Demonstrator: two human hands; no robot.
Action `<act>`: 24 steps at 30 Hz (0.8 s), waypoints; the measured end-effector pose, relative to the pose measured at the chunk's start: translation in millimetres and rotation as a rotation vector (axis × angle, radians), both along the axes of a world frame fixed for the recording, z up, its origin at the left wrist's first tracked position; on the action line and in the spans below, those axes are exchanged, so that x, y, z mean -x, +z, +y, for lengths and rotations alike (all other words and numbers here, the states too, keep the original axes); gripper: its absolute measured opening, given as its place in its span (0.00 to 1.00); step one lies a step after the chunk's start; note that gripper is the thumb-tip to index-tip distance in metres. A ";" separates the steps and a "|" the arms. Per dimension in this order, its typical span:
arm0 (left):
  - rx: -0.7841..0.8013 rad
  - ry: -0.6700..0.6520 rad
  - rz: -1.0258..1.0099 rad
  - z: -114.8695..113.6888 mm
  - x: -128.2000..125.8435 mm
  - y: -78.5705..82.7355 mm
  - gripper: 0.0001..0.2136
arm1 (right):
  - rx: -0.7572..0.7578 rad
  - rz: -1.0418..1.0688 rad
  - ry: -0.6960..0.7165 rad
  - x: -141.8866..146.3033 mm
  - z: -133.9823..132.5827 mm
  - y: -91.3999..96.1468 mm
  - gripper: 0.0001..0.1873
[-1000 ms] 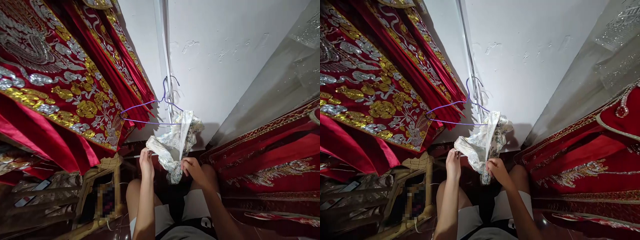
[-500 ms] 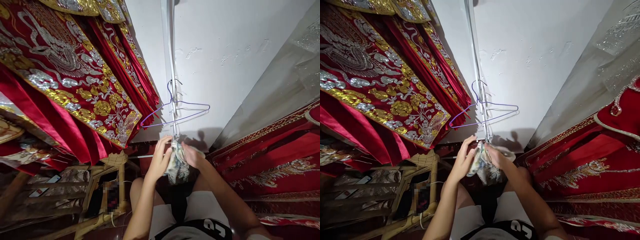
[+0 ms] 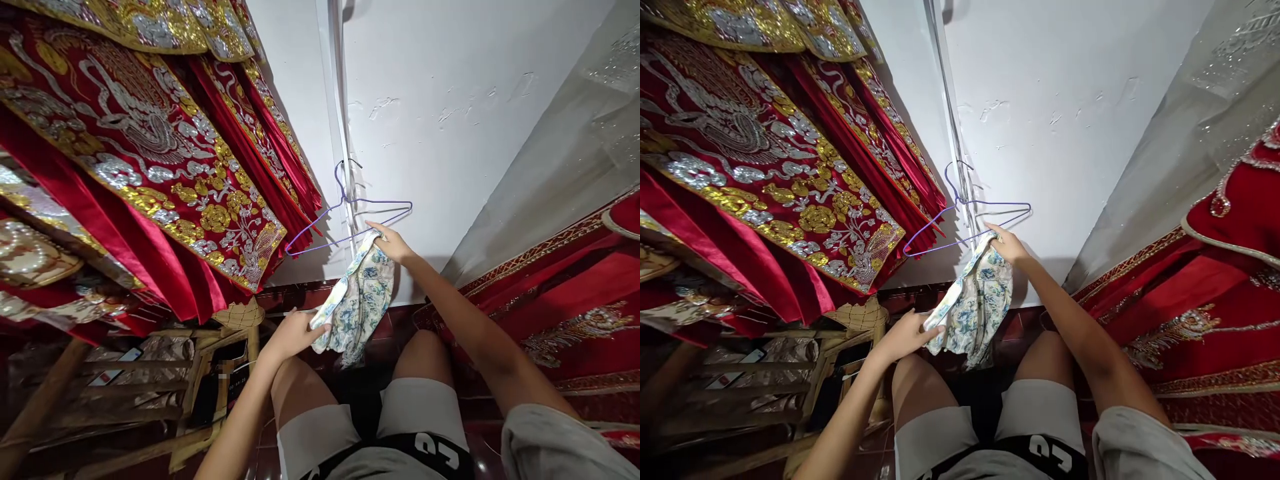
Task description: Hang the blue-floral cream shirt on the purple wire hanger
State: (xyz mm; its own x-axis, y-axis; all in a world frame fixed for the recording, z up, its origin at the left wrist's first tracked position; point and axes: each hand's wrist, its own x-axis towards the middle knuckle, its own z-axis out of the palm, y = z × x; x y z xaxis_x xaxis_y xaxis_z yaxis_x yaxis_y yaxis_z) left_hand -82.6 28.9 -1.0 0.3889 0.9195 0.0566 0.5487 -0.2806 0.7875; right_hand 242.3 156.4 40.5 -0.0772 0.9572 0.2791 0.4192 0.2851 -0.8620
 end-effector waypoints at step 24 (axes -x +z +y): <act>-0.118 0.064 -0.319 107.7 -13.4 98.7 0.17 | 0.002 0.131 -0.140 -49.2 -58.5 22.1 0.27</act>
State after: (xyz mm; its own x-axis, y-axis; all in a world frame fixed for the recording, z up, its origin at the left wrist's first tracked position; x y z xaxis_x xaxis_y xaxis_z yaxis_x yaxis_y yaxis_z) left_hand -69.2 136.6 97.6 0.2765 0.9213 0.2733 0.2991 -0.3527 0.8866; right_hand 291.5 97.9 62.6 0.0940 0.9564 0.2765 0.3388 0.2304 -0.9122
